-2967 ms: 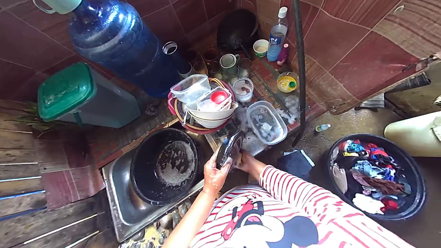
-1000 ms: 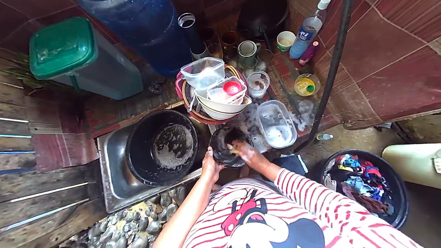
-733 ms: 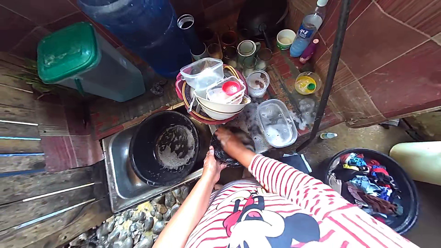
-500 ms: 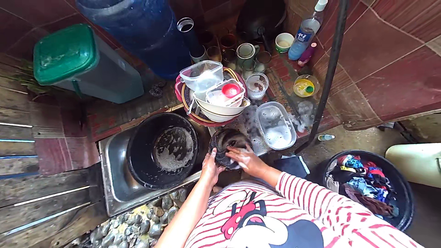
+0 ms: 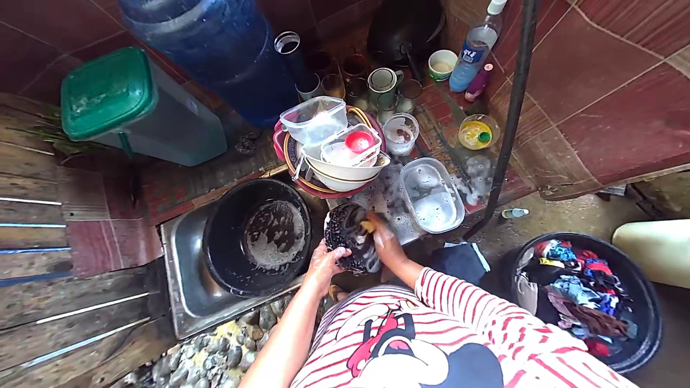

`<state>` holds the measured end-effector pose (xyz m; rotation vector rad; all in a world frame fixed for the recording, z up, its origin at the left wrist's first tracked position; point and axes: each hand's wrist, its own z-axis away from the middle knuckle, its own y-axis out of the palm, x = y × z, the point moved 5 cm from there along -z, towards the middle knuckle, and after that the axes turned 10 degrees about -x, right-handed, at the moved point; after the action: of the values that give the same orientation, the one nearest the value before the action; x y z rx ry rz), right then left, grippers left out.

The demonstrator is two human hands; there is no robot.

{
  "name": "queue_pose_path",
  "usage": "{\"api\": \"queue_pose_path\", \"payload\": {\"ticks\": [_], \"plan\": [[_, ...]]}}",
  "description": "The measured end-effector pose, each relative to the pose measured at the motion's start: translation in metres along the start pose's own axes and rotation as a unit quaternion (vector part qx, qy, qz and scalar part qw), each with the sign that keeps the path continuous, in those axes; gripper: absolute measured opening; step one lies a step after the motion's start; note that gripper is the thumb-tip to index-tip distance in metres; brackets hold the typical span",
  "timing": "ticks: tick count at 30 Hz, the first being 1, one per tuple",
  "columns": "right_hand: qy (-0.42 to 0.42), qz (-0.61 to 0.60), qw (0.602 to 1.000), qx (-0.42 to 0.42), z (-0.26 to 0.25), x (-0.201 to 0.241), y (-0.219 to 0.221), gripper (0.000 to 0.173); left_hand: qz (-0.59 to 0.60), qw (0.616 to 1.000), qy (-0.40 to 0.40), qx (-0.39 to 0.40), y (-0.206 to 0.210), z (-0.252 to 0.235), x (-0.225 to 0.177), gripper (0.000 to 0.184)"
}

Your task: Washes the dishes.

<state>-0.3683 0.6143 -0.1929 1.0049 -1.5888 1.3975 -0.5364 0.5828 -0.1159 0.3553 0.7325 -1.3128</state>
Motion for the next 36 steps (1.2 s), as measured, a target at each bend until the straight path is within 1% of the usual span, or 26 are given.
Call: {"api": "queue_pose_path", "payload": {"ticks": [2,3,4,5,6,7,9,10,11,12,13,14,15,16,17,19,20,22,25,27,30,32,33,34,36], "plan": [[0.097,-0.001,0.994,-0.051,-0.019,-0.005,0.0,0.04,-0.048,0.998,0.03,0.003,0.005,0.009,-0.004,0.068],[0.117,-0.021,0.99,-0.072,-0.029,0.001,-0.001,0.04,-0.081,0.995,0.055,0.013,0.008,0.01,-0.006,0.071],[0.111,-0.048,0.988,-0.095,-0.036,0.01,-0.001,0.04,-0.12,0.989,0.084,0.021,0.009,0.011,-0.008,0.072],[0.082,-0.08,0.987,-0.117,-0.042,0.021,-0.002,0.038,-0.156,0.981,0.114,0.029,0.011,0.012,-0.01,0.073],[0.033,-0.114,0.985,-0.127,-0.044,0.034,-0.004,0.037,-0.188,0.972,0.14,0.035,0.012,0.013,-0.013,0.072],[-0.033,-0.141,0.982,-0.121,-0.044,0.049,-0.005,0.034,-0.212,0.963,0.164,0.037,0.014,0.014,-0.014,0.069],[-0.188,-0.162,0.967,-0.057,-0.035,0.085,-0.005,0.029,-0.235,0.945,0.225,0.03,0.017,0.016,-0.017,0.058],[-0.256,-0.137,0.957,-0.021,-0.029,0.101,-0.003,0.028,-0.227,0.937,0.266,0.018,0.018,0.017,-0.017,0.046],[-0.302,-0.105,0.948,-0.007,-0.024,0.11,-0.003,0.028,-0.217,0.932,0.291,0.011,0.019,0.018,-0.018,0.037],[-0.314,-0.08,0.946,-0.013,-0.026,0.112,-0.004,0.028,-0.207,0.933,0.294,0.01,0.021,0.017,-0.018,0.035],[-0.305,-0.061,0.95,-0.032,-0.031,0.108,-0.006,0.028,-0.198,0.94,0.278,0.018,0.023,0.015,-0.02,0.04],[-0.277,-0.049,0.958,-0.058,-0.039,0.101,-0.009,0.028,-0.188,0.945,0.265,0.028,0.024,0.012,-0.022,0.048],[-0.23,-0.042,0.969,-0.084,-0.047,0.092,-0.012,0.027,-0.175,0.949,0.259,0.036,0.025,0.011,-0.023,0.056],[-0.172,-0.037,0.979,-0.106,-0.053,0.082,-0.015,0.024,-0.162,0.951,0.259,0.038,0.025,0.009,-0.023,0.059],[-0.104,-0.035,0.986,-0.124,-0.057,0.071,-0.019,0.022,-0.147,0.952,0.265,0.037,0.023,0.007,-0.021,0.059],[0.049,-0.056,0.986,-0.151,-0.063,0.046,-0.024,0.025,-0.111,0.952,0.283,0.032,0.019,0.008,-0.017,0.057],[0.133,-0.089,0.975,-0.157,-0.061,0.03,-0.026,0.028,-0.098,0.951,0.291,0.032,0.018,0.009,-0.015,0.056],[0.29,-0.171,0.925,-0.175,-0.051,0.005,-0.024,0.03,-0.081,0.949,0.304,0.03,0.014,0.015,-0.013,0.053],[0.429,-0.242,0.852,-0.178,-0.029,-0.007,-0.018,0.028,-0.057,0.943,0.327,0.025,0.01,0.028,-0.014,0.05],[0.491,-0.288,0.802,-0.178,-0.016,-0.014,-0.012,0.026,-0.047,0.931,0.362,0.012,0.009,0.035,-0.017,0.05],[0.543,-0.389,0.726,-0.162,-0.001,-0.02,0.0,0.027,-0.029,0.911,0.411,0.002,0.009,0.041,-0.022,0.05],[0.574,-0.412,0.696,-0.127,0.012,-0.024,0.007,0.03,-0.004,0.904,0.428,0.007,0.007,0.043,-0.02,0.049],[0.588,-0.411,0.689,-0.102,0.017,-0.023,0.007,0.03,0.009,0.901,0.433,0.008,0.006,0.043,-0.019,0.049],[0.59,-0.392,0.7,-0.096,0.02,-0.021,0.005,0.028,0.019,0.9,0.436,0.006,0.004,0.042,-0.017,0.048],[0.557,-0.34,0.751,-0.098,0.015,-0.015,-0.011,0.027,0.026,0.897,0.442,-0.004,-0.004,0.041,-0.014,0.048]]}}
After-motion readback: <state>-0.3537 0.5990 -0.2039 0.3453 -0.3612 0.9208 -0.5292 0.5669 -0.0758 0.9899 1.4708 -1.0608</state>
